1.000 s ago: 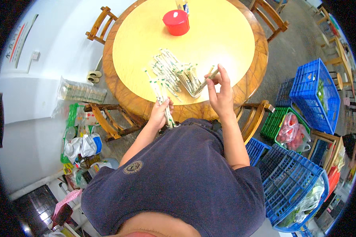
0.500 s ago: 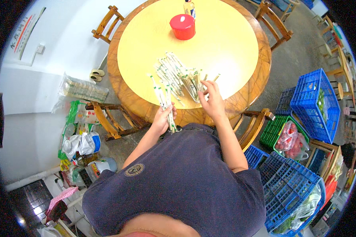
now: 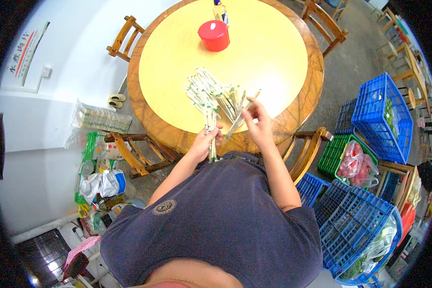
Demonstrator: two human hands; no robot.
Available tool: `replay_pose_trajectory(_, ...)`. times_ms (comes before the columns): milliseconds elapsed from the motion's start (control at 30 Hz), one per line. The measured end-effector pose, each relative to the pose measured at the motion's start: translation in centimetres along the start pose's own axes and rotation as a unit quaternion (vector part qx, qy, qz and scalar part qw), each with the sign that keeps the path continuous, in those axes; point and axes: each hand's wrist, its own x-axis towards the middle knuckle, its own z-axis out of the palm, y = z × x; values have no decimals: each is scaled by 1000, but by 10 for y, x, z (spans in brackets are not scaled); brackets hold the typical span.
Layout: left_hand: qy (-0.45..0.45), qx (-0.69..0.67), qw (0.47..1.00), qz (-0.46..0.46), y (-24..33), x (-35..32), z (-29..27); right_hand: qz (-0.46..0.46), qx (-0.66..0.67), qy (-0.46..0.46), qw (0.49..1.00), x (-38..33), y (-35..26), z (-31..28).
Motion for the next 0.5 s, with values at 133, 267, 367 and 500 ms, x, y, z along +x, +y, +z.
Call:
replay_pose_trajectory(133, 59, -35, 998, -1, -10, -3, -26, -131, 26, 81, 988, 17, -31, -15)
replay_pose_trajectory(267, 94, -44, 995, 1, -9, -6, -33, -166, -56, 54, 983, 30, -25, -5)
replay_pose_trajectory(367, 88, -47, 995, 2, -7, -6, -26, -46, -205, -50, 976, 35, 1, 6)
replay_pose_trajectory(500, 50, -27, 998, 16, -3, -10, -14, -23, -225, -39, 973, 25, 4, 16)
